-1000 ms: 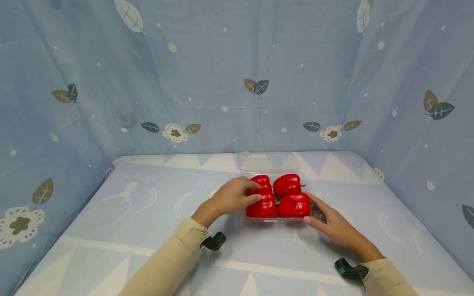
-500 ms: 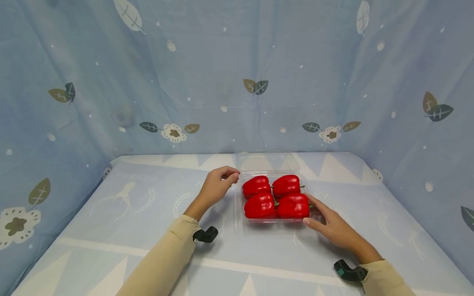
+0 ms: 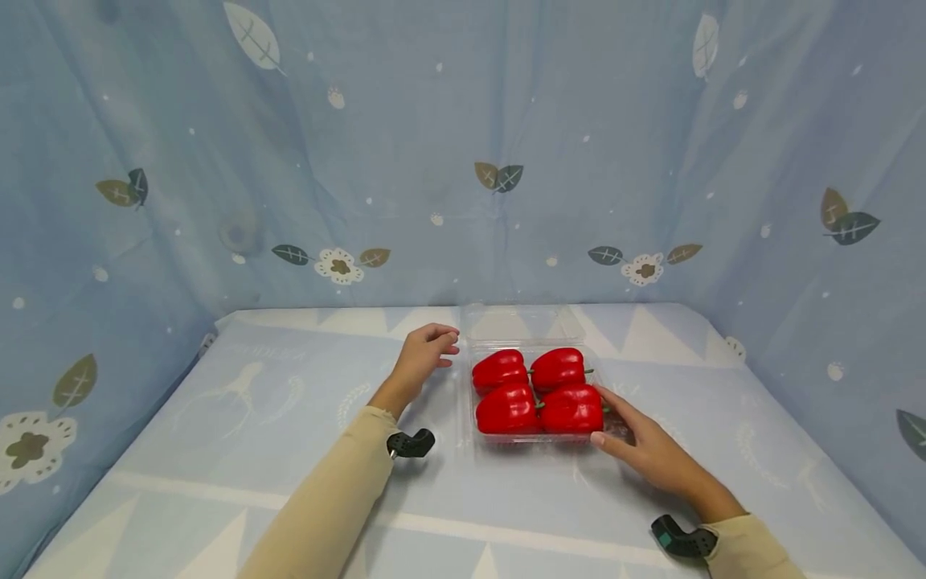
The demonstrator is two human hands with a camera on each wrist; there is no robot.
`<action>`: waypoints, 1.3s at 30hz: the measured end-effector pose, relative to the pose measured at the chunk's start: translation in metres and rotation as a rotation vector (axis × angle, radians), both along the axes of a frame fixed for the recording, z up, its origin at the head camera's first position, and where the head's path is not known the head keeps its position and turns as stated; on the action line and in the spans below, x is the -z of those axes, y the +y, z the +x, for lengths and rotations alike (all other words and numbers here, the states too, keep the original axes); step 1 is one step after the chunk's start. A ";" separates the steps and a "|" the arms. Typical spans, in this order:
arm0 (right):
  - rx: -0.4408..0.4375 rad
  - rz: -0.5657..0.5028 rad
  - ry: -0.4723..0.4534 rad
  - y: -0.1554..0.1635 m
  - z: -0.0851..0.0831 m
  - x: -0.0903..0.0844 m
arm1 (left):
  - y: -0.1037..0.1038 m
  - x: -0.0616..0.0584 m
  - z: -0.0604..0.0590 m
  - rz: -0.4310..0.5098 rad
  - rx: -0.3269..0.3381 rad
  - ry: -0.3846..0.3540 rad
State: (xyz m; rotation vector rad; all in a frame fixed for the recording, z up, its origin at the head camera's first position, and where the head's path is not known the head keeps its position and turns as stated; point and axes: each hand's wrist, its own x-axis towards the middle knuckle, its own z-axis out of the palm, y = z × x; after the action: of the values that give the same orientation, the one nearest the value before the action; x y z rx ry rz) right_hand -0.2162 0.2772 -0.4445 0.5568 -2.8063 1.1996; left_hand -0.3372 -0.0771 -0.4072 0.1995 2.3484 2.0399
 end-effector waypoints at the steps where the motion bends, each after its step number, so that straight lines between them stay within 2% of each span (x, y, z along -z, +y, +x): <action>1: 0.001 -0.001 -0.001 0.000 0.000 0.001 | 0.000 0.001 -0.001 0.009 -0.002 -0.005; 10: 0.010 -0.005 0.003 0.000 0.000 0.002 | 0.004 0.003 -0.017 0.076 -0.037 -0.097; 18: 0.019 -0.008 -0.014 -0.001 0.000 0.002 | 0.010 0.010 -0.027 0.006 -0.062 -0.138; 27: 0.024 0.004 -0.001 -0.001 -0.001 0.003 | 0.013 0.016 -0.038 -0.009 0.019 -0.217; 39: 0.037 -0.009 -0.022 -0.004 0.000 0.002 | 0.014 0.018 -0.039 -0.029 0.065 -0.216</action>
State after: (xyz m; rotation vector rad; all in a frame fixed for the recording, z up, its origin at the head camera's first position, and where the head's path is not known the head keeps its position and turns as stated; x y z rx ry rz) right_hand -0.2163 0.2733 -0.4466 0.4915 -2.8144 1.2184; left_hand -0.3764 -0.0630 -0.4254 0.0506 2.2107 1.8926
